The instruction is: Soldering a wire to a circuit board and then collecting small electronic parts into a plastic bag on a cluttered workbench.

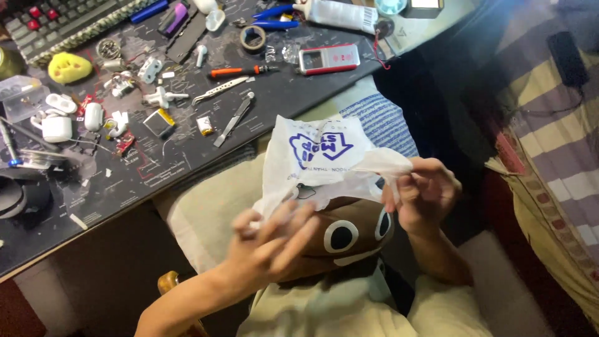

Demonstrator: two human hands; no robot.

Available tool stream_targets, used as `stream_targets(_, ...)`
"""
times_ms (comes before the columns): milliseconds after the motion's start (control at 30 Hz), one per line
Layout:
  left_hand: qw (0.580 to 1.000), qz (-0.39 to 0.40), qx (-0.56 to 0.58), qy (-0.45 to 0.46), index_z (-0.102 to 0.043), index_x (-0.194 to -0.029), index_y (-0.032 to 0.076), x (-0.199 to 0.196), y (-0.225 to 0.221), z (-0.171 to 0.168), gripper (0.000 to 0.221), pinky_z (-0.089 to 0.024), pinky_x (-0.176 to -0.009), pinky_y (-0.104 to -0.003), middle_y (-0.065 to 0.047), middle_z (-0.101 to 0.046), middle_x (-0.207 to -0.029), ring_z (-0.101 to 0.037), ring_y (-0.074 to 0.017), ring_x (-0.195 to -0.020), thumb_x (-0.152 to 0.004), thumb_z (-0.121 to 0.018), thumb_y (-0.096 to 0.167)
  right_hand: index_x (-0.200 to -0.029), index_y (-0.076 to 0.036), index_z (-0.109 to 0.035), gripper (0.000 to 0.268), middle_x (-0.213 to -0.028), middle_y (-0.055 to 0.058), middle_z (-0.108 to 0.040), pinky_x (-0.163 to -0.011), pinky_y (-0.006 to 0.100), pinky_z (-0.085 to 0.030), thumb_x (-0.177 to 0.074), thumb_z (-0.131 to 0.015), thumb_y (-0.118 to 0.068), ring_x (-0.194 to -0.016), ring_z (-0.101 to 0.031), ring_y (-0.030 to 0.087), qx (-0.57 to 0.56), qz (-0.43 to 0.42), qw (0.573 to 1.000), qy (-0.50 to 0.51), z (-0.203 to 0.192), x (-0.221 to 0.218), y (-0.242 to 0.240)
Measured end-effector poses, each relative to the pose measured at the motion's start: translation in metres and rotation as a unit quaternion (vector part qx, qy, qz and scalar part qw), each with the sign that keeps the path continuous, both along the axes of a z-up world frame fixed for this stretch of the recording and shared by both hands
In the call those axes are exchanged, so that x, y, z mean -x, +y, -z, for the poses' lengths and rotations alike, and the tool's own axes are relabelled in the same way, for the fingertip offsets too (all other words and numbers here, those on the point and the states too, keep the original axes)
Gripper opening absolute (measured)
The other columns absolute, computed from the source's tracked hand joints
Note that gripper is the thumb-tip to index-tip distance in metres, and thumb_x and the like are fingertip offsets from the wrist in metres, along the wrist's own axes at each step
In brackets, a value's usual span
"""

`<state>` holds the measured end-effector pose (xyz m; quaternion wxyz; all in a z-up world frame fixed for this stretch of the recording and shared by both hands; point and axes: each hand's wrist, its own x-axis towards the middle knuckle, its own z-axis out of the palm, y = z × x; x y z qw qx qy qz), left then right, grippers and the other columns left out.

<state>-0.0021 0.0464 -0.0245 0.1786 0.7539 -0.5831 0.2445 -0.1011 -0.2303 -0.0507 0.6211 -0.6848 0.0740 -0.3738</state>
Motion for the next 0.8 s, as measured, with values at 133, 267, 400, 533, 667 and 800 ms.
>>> stream_targets(133, 0.993, -0.103, -0.051, -0.005, -0.072, -0.103, 0.024, 0.007, -0.049, 0.047, 0.016, -0.039, -0.090, -0.043, 0.003, -0.067, -0.082, -0.061, -0.0188, -0.078, -0.094, -0.066, 0.013, -0.107, 0.007, -0.072, 0.028, -0.058, 0.018, -0.060, -0.033, 0.033, -0.049, -0.101, -0.077, -0.020, -0.036, -0.062, 0.019, 0.014, 0.013, 0.999, -0.035, 0.028, 0.003, -0.011)
stream_targets(267, 0.988, -0.126, -0.086, 0.003, -0.072, -0.097, 0.022, -0.014, -0.075, 0.025, 0.006, -0.035, -0.090, -0.045, 0.004, -0.063, -0.074, -0.058, -0.0195, -0.073, -0.100, -0.069, 0.017, -0.115, 0.006, -0.075, 0.034, -0.077, 0.018, -0.069, -0.046, 0.037, -0.058, -0.096, -0.084, -0.020, -0.051, -0.066, 0.016, 0.003, 0.048, 0.999, -0.024, 0.031, 0.002, -0.005)
stream_targets(400, 0.973, -0.163, -0.155, 0.050, -0.069, -0.083, 0.019, -0.039, -0.088, 0.053, 0.035, -0.027, -0.092, -0.048, 0.005, -0.056, -0.059, -0.056, -0.0203, -0.062, -0.112, -0.065, 0.037, -0.131, 0.004, -0.062, 0.038, -0.083, 0.021, -0.072, -0.037, 0.030, -0.057, -0.103, -0.076, -0.017, -0.040, -0.064, 0.020, -0.055, 0.018, 0.997, -0.048, 0.033, 0.001, -0.003)
stream_targets(533, 0.969, -0.163, -0.162, 0.096, -0.071, -0.078, 0.016, -0.060, -0.098, 0.062, 0.056, -0.025, -0.094, -0.051, -0.002, -0.064, -0.063, -0.066, -0.0229, -0.065, -0.116, -0.057, 0.054, -0.132, 0.003, -0.058, 0.034, -0.090, 0.022, -0.073, -0.041, 0.032, -0.061, -0.104, -0.074, -0.007, -0.046, -0.070, 0.021, -0.064, 0.031, 0.995, -0.066, 0.033, 0.000, 0.004)
stream_targets(667, 0.975, -0.137, -0.161, 0.060, -0.075, -0.084, 0.021, -0.067, -0.088, 0.069, 0.036, -0.025, -0.092, -0.051, -0.001, -0.065, -0.068, -0.066, -0.0208, -0.068, -0.111, -0.065, 0.043, -0.131, 0.004, -0.055, 0.036, -0.094, 0.026, -0.074, -0.044, 0.033, -0.062, -0.104, -0.075, -0.007, -0.050, -0.073, 0.024, -0.025, 0.056, 0.996, -0.067, 0.031, 0.000, -0.002)
stream_targets(800, 0.983, -0.135, -0.120, 0.010, -0.071, -0.084, 0.020, -0.067, -0.063, 0.049, 0.035, -0.028, -0.091, -0.049, -0.003, -0.062, -0.080, -0.058, -0.0221, -0.073, -0.111, -0.064, 0.041, -0.128, 0.005, -0.061, 0.036, -0.099, 0.025, -0.076, -0.053, 0.040, -0.067, -0.099, -0.080, -0.002, -0.066, -0.081, 0.031, 0.056, 0.039, 0.997, -0.044, 0.013, -0.006, -0.016)
